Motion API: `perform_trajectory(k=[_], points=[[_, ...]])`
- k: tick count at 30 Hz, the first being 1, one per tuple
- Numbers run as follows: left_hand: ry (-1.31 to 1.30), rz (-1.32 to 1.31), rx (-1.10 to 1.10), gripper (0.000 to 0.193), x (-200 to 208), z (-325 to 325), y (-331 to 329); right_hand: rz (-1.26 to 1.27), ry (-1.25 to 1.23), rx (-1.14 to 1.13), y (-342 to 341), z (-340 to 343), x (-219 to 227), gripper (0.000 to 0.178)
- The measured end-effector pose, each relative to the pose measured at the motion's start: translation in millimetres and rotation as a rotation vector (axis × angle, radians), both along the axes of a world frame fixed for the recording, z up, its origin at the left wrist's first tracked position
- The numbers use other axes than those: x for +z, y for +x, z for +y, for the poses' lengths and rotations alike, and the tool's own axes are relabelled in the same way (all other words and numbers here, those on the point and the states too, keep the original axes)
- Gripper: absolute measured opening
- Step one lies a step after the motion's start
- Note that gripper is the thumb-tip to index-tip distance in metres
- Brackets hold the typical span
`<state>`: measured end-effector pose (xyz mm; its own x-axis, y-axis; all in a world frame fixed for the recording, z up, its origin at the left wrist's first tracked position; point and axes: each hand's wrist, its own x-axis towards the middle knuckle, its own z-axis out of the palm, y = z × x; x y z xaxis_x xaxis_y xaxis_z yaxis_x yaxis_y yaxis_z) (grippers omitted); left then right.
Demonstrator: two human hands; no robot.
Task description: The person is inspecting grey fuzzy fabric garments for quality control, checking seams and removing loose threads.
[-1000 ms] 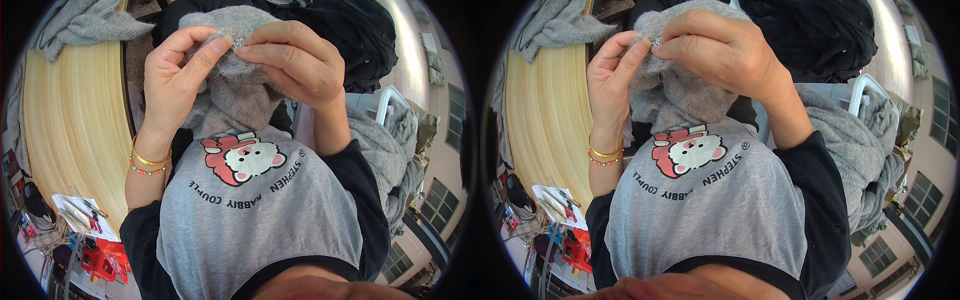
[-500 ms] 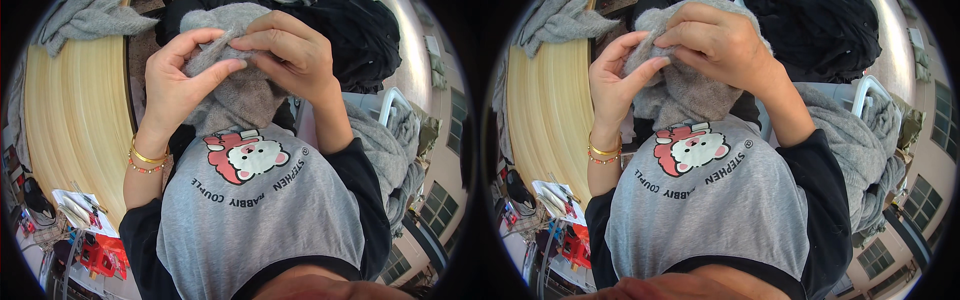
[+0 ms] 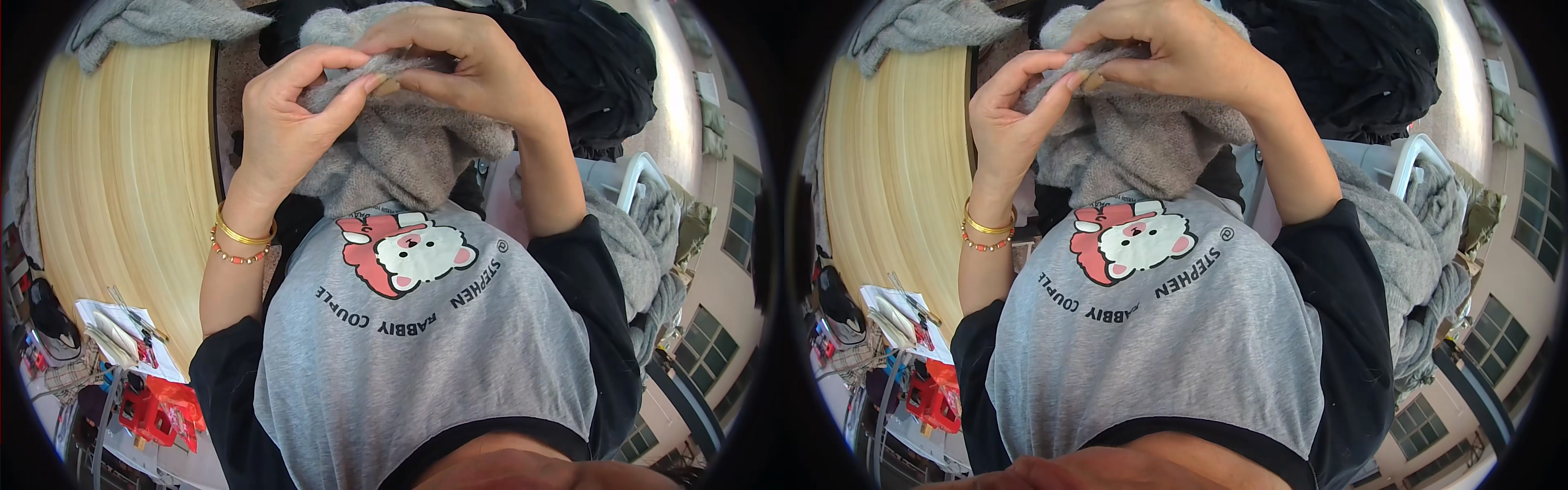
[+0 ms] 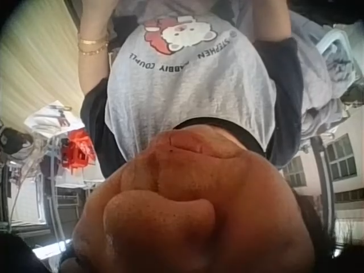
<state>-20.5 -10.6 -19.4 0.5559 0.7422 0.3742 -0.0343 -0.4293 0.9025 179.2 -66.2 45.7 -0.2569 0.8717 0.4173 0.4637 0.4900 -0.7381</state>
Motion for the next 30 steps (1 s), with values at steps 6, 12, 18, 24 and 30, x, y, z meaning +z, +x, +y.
perform_trajectory(k=[6, 12, 18, 24, 30], points=[[0.166, -0.057, -0.02, 0.014, -1.8, 5.0, -0.1, -0.06, -0.339, 0.074, 6.3, 9.4, -4.5, 0.021], [0.145, -0.077, -0.069, 0.012, -1.7, 6.8, -2.7, 0.186, -0.305, 0.245, 7.3, 16.0, -14.8, 0.016], [-0.053, -0.041, -0.134, 0.012, -3.2, 7.0, -6.7, 0.321, -0.766, 0.139, 17.4, 15.2, -11.4, 0.02], [-0.037, -0.067, -0.184, 0.013, -1.6, 8.9, -6.6, 0.248, -0.432, 0.353, 18.8, 27.9, -23.9, 0.019], [0.083, -0.029, -0.149, 0.013, 3.3, 7.8, -5.8, 0.243, -0.735, 0.074, 15.8, 13.4, -16.1, 0.01]])
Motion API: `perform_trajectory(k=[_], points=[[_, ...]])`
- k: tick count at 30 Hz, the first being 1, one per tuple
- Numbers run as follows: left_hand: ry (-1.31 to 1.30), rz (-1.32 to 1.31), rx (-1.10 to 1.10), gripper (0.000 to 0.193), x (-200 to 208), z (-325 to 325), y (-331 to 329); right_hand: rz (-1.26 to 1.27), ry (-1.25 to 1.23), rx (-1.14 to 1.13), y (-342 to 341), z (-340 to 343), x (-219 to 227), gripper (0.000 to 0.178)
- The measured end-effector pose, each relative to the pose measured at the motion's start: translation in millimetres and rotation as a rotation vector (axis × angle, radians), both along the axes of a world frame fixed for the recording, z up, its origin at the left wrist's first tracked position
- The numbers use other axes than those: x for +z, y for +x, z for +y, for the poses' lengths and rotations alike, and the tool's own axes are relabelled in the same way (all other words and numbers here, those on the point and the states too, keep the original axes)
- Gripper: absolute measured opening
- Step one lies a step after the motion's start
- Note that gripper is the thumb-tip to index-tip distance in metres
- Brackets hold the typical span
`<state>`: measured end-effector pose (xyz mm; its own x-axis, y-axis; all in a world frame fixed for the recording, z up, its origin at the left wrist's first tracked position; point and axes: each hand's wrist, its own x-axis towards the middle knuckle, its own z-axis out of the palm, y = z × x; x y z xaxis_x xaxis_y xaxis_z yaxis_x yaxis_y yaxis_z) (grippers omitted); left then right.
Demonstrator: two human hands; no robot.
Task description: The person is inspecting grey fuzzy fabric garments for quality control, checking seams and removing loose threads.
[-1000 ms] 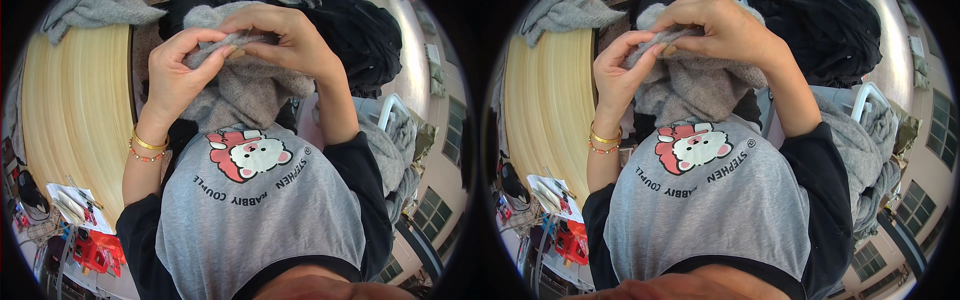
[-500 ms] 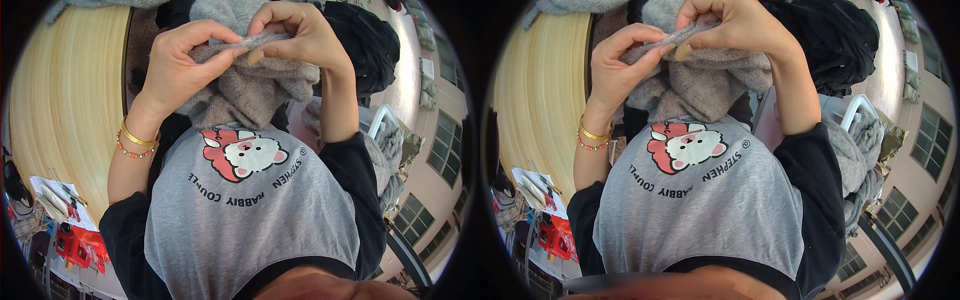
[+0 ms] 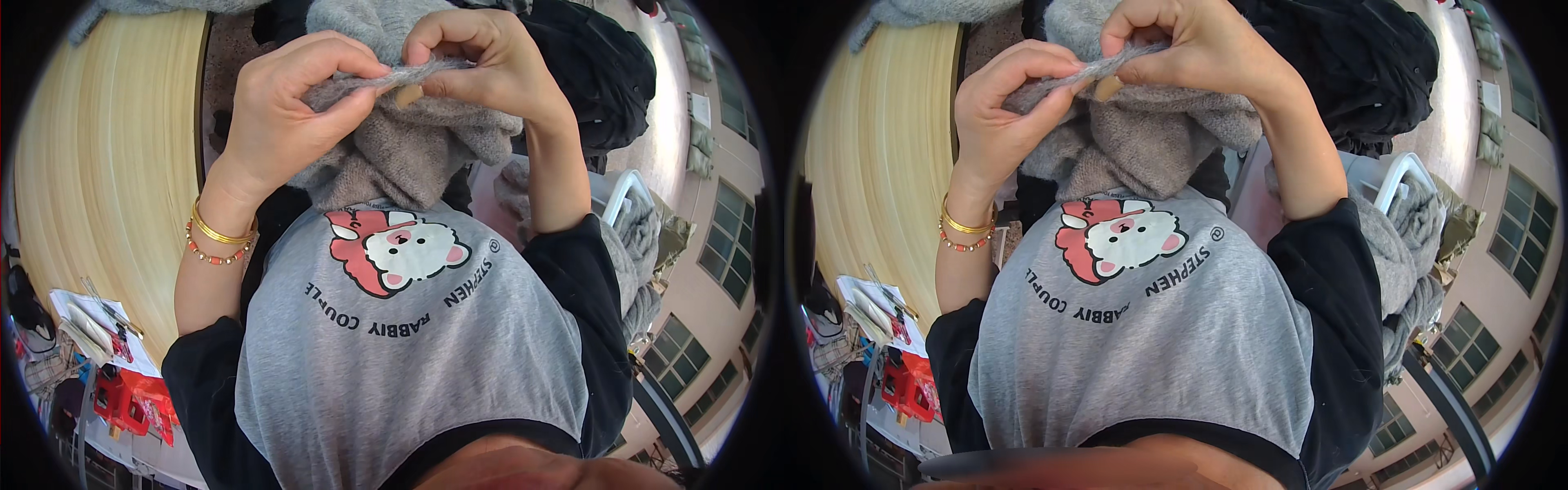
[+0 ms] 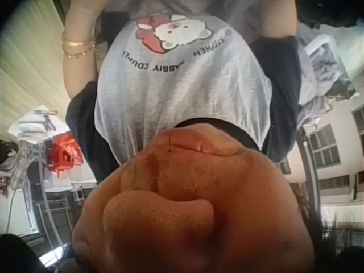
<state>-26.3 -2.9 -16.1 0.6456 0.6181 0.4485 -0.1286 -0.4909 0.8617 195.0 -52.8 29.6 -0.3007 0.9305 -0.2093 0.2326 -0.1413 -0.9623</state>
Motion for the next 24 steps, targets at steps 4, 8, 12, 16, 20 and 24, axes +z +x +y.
perform_trajectory(k=[4, 8, 12, 16, 20, 24], points=[[0.194, 0.004, 0.102, 0.015, 0.7, -3.3, 3.2, -0.192, 0.325, 0.02, -5.3, -9.8, -2.7, 0.024], [0.314, -0.009, 0.158, 0.017, -2.2, -7.3, 8.5, -0.404, 0.665, 0.049, -7.6, -16.6, -6.7, 0.023], [0.403, -0.018, 0.232, 0.022, -10.0, -11.0, 14.6, -0.4, 0.661, -0.061, -12.2, -23.5, -12.3, 0.023], [0.536, -0.014, 0.315, 0.023, -10.3, -3.2, 15.7, -0.382, 0.651, -0.228, -17.8, -25.5, -15.5, 0.026], [0.585, -0.013, 0.258, 0.022, -1.5, -6.0, 18.4, -0.36, 0.763, -0.211, -14.9, -24.4, -9.9, 0.034], [0.279, 0.103, 0.343, 0.015, 1.1, -9.5, 23.4, -0.416, 0.761, -0.308, 1.3, -23.9, -2.8, 0.032]])
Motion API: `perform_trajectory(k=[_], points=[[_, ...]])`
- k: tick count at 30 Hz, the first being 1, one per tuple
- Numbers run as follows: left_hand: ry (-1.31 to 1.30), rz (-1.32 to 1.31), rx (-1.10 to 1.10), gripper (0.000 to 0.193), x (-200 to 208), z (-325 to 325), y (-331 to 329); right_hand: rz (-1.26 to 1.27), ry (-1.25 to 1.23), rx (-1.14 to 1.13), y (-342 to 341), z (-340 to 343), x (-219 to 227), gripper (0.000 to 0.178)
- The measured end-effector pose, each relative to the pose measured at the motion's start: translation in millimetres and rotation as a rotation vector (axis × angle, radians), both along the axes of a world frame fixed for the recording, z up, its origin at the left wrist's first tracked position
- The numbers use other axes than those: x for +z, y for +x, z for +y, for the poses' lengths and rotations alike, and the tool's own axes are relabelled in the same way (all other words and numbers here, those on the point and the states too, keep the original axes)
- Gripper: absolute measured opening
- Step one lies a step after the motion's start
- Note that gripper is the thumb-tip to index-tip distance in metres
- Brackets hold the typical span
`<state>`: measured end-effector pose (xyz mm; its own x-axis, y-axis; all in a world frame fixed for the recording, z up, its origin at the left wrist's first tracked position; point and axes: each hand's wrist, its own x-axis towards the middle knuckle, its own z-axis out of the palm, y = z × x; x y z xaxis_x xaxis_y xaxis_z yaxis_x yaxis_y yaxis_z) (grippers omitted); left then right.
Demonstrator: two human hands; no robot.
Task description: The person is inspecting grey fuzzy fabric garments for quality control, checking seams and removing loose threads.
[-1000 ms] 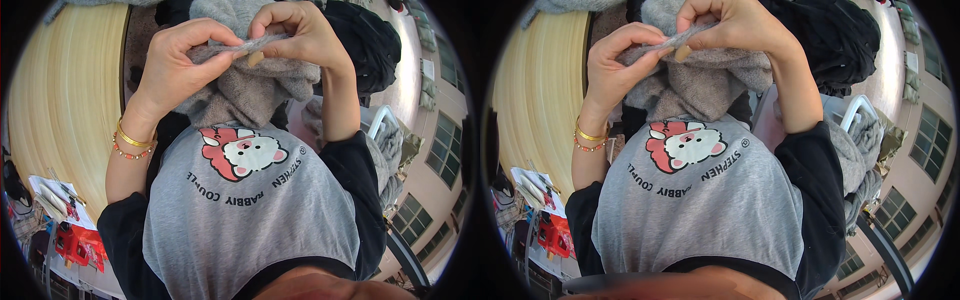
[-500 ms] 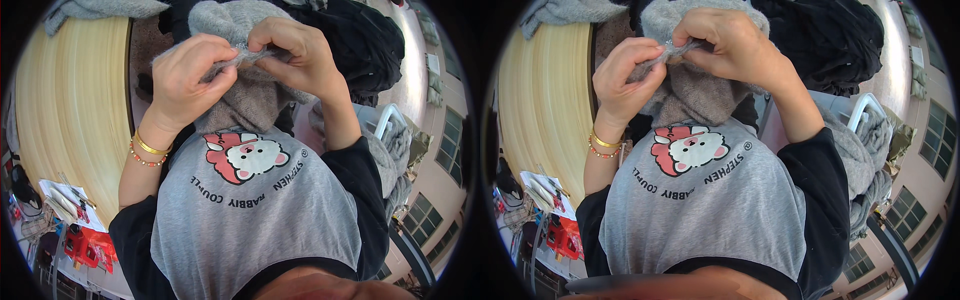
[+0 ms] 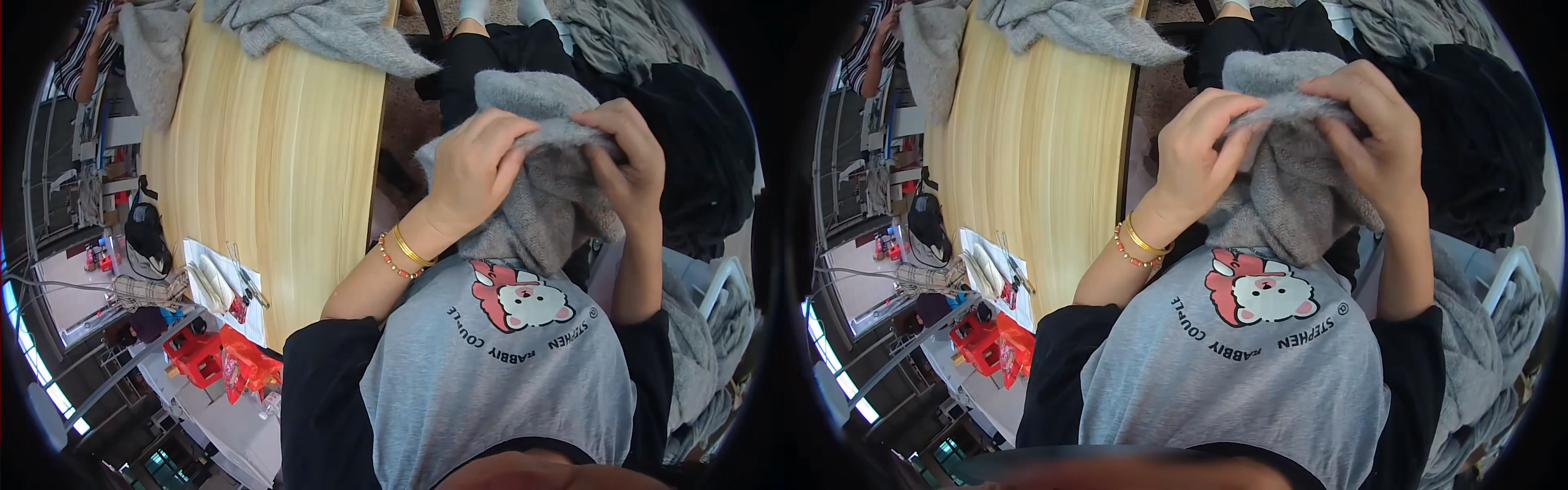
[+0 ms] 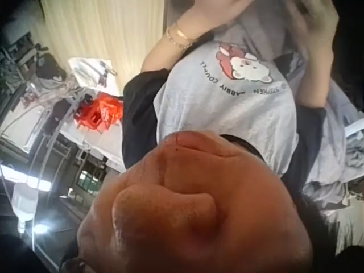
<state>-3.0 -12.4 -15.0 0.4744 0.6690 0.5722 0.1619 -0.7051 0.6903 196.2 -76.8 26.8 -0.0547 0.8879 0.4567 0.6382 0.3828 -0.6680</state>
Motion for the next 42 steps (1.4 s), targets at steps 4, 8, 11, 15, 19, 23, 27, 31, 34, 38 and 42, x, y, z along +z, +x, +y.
perform_trajectory(k=[4, 8, 11, 15, 19, 23, 27, 31, 34, 38, 42], points=[[-0.637, 0.072, -0.111, 0.013, 2.0, 9.3, -20.8, -0.009, -0.232, -0.131, 30.4, -12.7, -5.1, 0.031], [-0.837, -0.159, -0.214, 0.011, 5.7, 24.5, -39.1, 0.114, -0.622, 0.034, 62.6, -24.5, -29.4, 0.021], [-0.863, -0.055, -0.237, 0.009, 12.1, 33.7, -49.6, 0.262, -0.614, 0.127, 77.7, -34.1, -38.6, 0.009], [-1.084, -0.173, -0.354, 0.011, 14.4, 37.3, -50.5, 0.519, -0.525, 0.162, 87.7, -40.6, -42.4, 0.014], [-1.313, -0.305, -0.389, 0.017, 14.9, 35.3, -46.3, 0.737, -0.433, 0.129, 97.3, -44.5, -45.1, 0.017], [-1.283, -0.274, -0.378, 0.017, 17.1, 35.2, -44.8, 0.722, -0.36, 0.216, 101.4, -44.9, -31.0, 0.021], [-1.101, -0.177, -0.314, 0.015, 17.6, 30.9, -38.4, 0.442, -0.138, 0.092, 69.5, -42.5, -2.7, 0.022], [-1.12, -0.299, -0.255, 0.013, 16.6, 11.5, -17.6, 0.106, 0.006, 0.074, 6.3, -34.9, -4.7, 0.023], [-1.082, -0.325, -0.272, 0.013, 17.2, -1.0, -1.2, 0.06, 0.013, -0.013, -20.1, -21.7, -21.1, 0.023], [-0.809, -0.197, -0.187, 0.014, 13.4, -7.2, 6.0, 0.257, -0.248, -0.06, -25.9, -12.0, -31.2, 0.023], [-0.274, -0.059, -0.049, 0.014, 3.0, 0.9, 6.9, 0.446, -0.303, 0.001, -25.1, -8.4, -31.8, 0.014]])
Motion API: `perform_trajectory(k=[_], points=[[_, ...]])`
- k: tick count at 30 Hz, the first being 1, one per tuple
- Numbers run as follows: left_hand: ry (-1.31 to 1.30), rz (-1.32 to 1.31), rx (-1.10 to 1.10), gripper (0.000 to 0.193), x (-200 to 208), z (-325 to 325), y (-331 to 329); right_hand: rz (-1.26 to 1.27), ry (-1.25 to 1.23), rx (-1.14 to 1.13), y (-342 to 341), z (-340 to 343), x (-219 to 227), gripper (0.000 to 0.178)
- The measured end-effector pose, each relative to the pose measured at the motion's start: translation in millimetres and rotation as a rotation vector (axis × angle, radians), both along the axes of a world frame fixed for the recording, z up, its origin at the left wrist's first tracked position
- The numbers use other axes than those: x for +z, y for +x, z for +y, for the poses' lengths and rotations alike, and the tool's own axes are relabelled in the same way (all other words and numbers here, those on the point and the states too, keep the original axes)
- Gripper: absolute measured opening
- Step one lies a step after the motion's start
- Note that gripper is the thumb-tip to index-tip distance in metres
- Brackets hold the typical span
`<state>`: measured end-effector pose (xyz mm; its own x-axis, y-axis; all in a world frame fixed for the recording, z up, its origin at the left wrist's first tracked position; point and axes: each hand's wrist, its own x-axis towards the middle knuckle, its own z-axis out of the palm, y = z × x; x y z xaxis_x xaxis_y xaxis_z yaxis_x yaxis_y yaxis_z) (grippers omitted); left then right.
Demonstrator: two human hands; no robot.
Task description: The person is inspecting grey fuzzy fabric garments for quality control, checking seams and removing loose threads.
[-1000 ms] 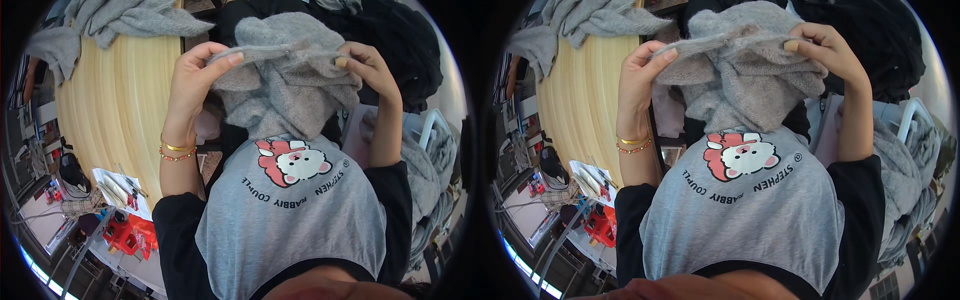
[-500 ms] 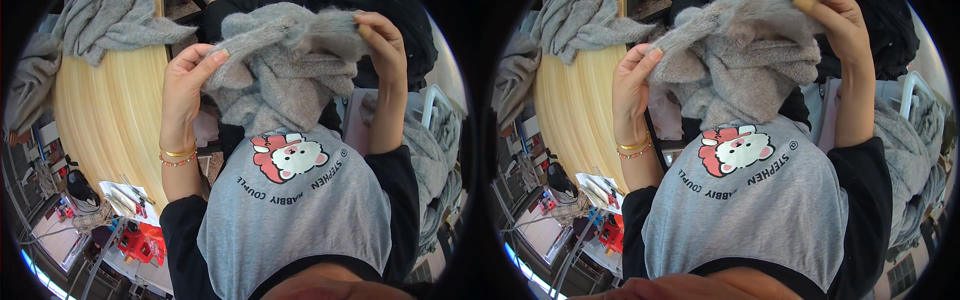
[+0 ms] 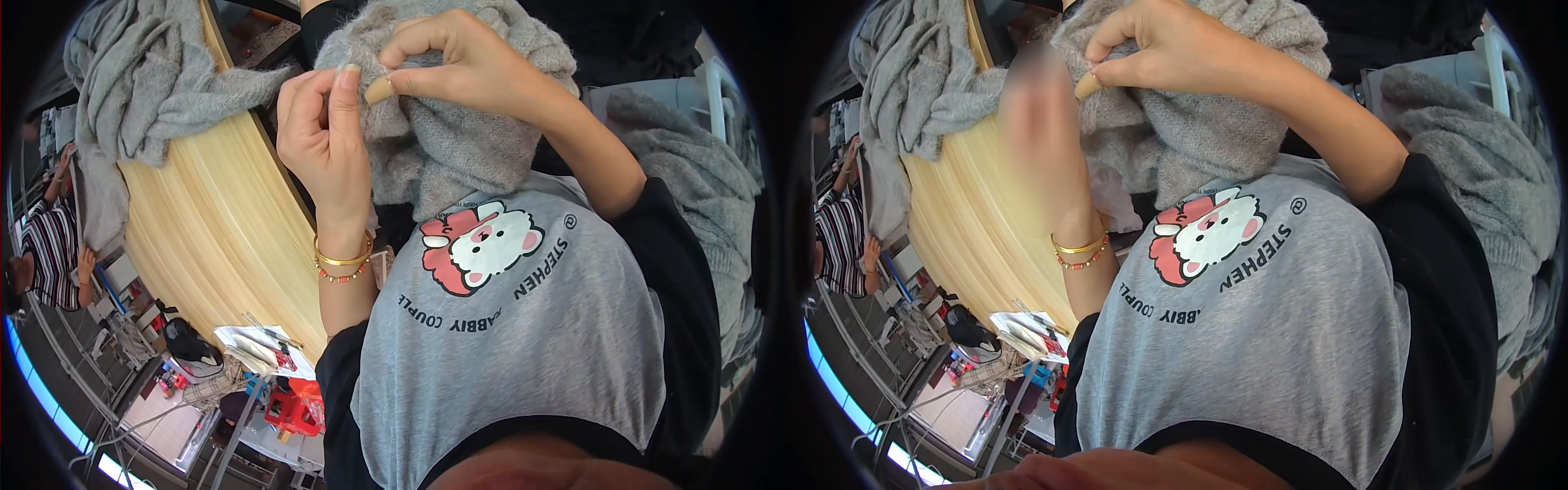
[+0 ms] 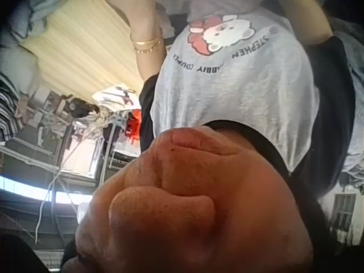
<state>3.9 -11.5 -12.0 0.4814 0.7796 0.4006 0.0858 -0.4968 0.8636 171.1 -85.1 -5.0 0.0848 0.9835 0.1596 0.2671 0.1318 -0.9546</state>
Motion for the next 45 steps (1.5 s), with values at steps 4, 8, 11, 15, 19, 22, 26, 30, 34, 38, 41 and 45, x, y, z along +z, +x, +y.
perform_trajectory(k=[4, 8, 11, 15, 19, 22, 26, 30, 34, 38, 41, 45], points=[[-0.239, -0.066, -0.016, 0.015, -0.9, 4.9, -4.3, 0.208, 0.059, 0.007, -1.8, -0.1, -6.4, 0.012], [-1.147, -0.429, -0.198, 0.019, 4.9, 2.8, -7.0, -0.174, 0.446, 0.029, -3.8, -0.8, -13.6, 0.013], [-1.406, -0.523, -0.237, 0.025, 5.5, 2.3, -5.5, 0.259, -0.002, -0.023, -3.9, -1.0, -12.5, 0.021], [-1.474, -0.587, -0.276, 0.032, 3.1, 3.1, -9.3, 0.195, 0.031, 0.115, 5.0, -1.7, -3.9, 0.018], [-1.568, -0.807, -0.496, 0.038, 5.7, 15.0, -19.5, 0.228, 0.115, 0.082, 23.7, -10.6, 4.3, 0.022], [-1.565, -0.904, -0.65, 0.043, 14.0, 24.9, -24.2, 0.326, 0.016, -0.091, 47.0, -19.6, 14.0, 0.028], [-1.472, -0.842, -0.704, 0.044, 30.5, 28.9, -14.2, 0.25, -0.019, -0.246, 85.8, -23.3, 41.2, 0.024], [-1.436, -0.869, -0.64, 0.04, 45.1, 18.4, -0.3, -0.029, 0.106, -0.36, 87.0, -31.8, 74.8, 0.015], [-1.032, -0.604, -0.413, 0.027, 49.2, 3.1, 7.6, -0.488, 0.56, -0.125, 39.1, -33.5, 77.6, 0.017], [-0.865, -0.469, -0.404, 0.016, 49.8, -7.8, 4.1, -0.684, 0.851, -0.045, 11.6, -15.8, 66.1, 0.018], [-0.845, -0.432, -0.333, 0.015, 46.3, -9.0, 2.3, -0.606, 0.91, -0.04, 8.2, -4.1, 57.4, 0.019], [-0.73, -0.391, -0.364, 0.019, 38.2, -5.3, 0.9, -0.505, 0.754, -0.01, 9.7, -4.6, 49.5, 0.022]])
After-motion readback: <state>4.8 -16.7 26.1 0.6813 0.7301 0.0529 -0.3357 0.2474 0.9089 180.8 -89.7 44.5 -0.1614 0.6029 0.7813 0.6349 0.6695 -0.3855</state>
